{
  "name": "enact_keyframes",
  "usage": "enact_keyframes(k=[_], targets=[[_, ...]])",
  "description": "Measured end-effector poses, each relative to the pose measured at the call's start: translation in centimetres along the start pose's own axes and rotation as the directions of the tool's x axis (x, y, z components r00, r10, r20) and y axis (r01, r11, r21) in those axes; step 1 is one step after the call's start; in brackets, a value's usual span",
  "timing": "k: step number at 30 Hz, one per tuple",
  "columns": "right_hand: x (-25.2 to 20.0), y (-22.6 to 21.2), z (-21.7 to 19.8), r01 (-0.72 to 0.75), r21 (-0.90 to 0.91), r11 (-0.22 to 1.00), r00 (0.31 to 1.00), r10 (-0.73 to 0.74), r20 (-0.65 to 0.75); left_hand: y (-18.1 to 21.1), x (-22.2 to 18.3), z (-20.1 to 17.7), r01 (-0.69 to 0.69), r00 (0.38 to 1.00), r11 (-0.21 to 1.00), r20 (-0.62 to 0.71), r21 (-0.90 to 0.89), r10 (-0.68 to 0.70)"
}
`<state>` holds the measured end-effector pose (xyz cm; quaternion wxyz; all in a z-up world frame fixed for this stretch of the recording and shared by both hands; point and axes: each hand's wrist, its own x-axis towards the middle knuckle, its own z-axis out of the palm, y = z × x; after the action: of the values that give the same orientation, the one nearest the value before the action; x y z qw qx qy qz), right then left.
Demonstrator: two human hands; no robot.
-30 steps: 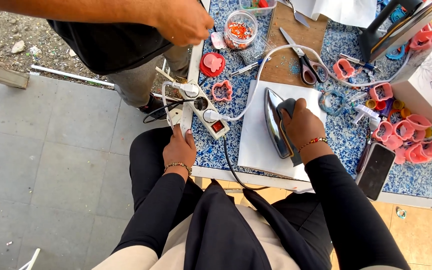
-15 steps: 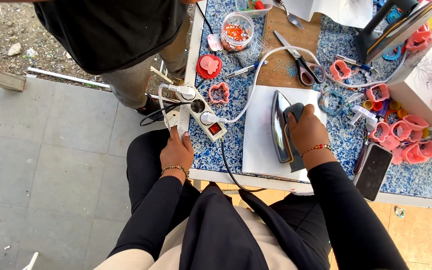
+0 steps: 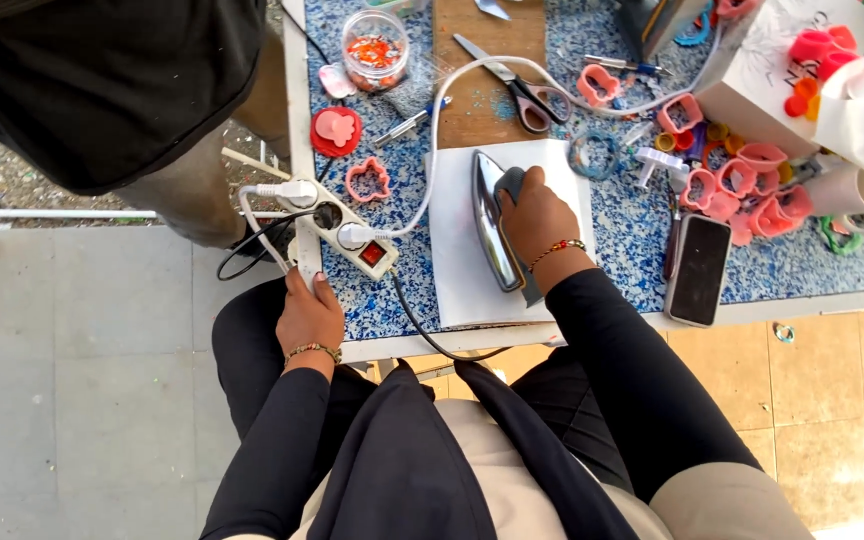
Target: Ironing and assembling small red plastic pieces into a flower-like shape on a table.
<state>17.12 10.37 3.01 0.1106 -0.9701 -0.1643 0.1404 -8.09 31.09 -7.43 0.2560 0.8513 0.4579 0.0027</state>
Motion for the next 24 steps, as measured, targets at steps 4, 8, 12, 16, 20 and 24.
enact_keyframes(k=[4, 8, 12, 16, 20, 24], targets=[[-0.1, -0.2, 0.0, 0.059, 0.008, 0.998, 0.998, -0.059, 0.030, 0.4, 0.6, 0.0, 0.039, 0.999, 0.999, 0.001, -0.031, -0.039], [-1.0, -0.3, 0.4, 0.068, 0.019, 0.998, 0.998, -0.068, 0.008, 0.1, -0.3, -0.2, 0.059, 0.998, 0.998, 0.026, 0.009, -0.059], [-0.9, -1.2, -0.8, 0.087, 0.008, 0.996, 0.996, -0.088, 0.023, -0.3, 1.0, 0.6, 0.024, 0.999, 1.000, -0.036, -0.009, -0.024], [-3.0, 0.0, -0.3, 0.136, -0.017, 0.991, 0.986, -0.133, 0.103, 0.3, 0.2, -0.5, 0.068, 0.996, 0.998, 0.061, 0.002, -0.068], [-4.2, 1.9, -1.3, 0.220, -0.042, 0.974, 0.969, -0.214, 0.122, 0.2, 0.9, 0.1, 0.044, 0.999, 0.999, 0.020, -0.030, -0.043], [-5.3, 2.8, -4.9, 0.041, 0.125, 0.991, 0.991, -0.056, 0.118, -0.4, 0.7, 0.6, 0.027, 1.000, 0.999, 0.006, -0.024, -0.027]])
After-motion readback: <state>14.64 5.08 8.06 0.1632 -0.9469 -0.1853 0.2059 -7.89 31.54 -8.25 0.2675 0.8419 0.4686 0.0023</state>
